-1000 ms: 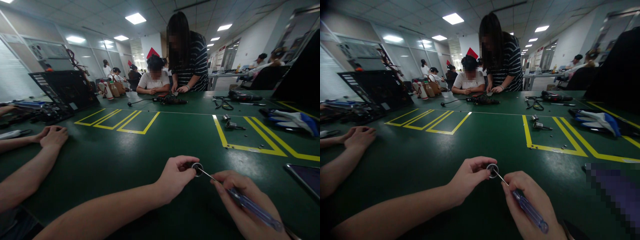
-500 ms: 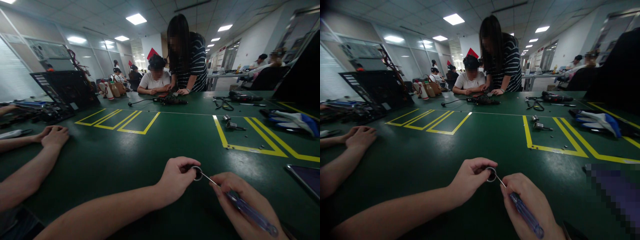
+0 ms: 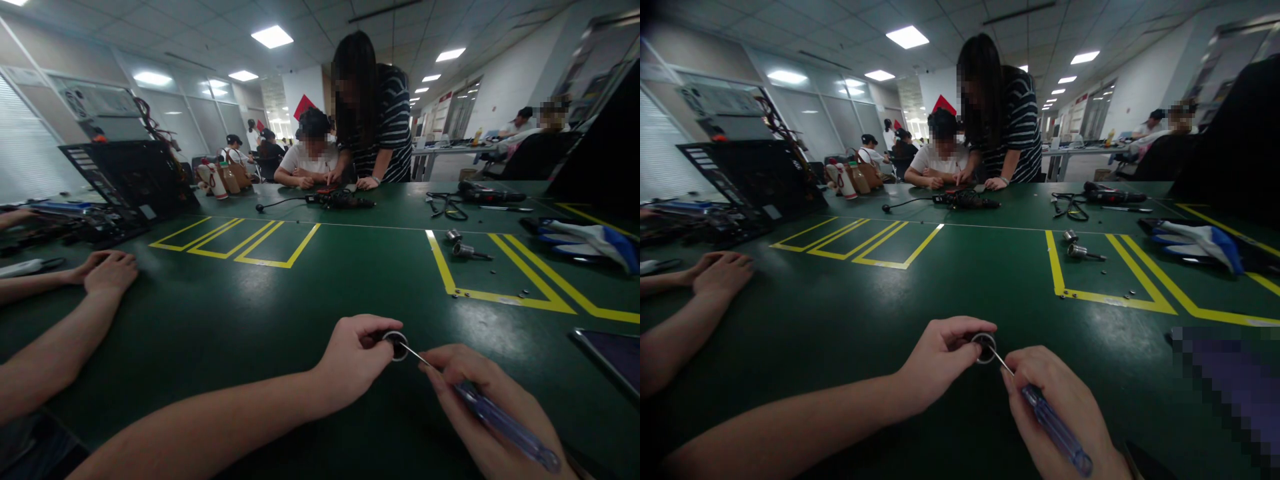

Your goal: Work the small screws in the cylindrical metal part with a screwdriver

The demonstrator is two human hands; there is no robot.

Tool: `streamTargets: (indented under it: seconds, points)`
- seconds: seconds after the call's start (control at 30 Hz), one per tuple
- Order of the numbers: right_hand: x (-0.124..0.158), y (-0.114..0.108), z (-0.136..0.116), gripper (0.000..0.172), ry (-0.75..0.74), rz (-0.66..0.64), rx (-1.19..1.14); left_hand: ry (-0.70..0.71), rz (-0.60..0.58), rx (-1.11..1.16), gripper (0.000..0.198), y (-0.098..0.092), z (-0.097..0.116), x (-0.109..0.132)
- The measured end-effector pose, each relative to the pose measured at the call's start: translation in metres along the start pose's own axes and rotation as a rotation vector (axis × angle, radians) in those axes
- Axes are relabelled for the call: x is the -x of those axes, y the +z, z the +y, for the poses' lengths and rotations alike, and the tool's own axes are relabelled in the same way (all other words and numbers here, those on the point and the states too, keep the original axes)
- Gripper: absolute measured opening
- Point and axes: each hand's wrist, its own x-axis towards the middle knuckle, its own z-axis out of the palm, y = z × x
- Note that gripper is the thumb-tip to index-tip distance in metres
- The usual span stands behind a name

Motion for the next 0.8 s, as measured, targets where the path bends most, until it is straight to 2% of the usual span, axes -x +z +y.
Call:
streamTargets:
  seconds: [0.2, 0.53, 0.67, 0.8]
  points:
    - [0.0005, 0.0013, 0.0000, 0.009, 0.014, -0.018, 0.004, -0.038, 0.029, -0.008, 0.028, 0.0030, 0.0024, -0.0001]
    - [0.0046, 0.0012, 0.0029, 0.013, -0.033, -0.036, 0.021, -0.007, 0.068, -0.063, 0.027, 0.0036, 0.0064, -0.0009]
    - [0.0050, 0.0008, 0.0022, 0.013, -0.011, -0.079, 0.044, 0.016, 0.050, -0.090, 0.028, 0.0034, 0.0058, -0.0005]
    - [0.0057, 0.0004, 0.0040, 0.012, -0.014, -0.064, 0.072, 0.020, 0.031, -0.102, 0.027, 0.0027, 0.0027, -0.0009]
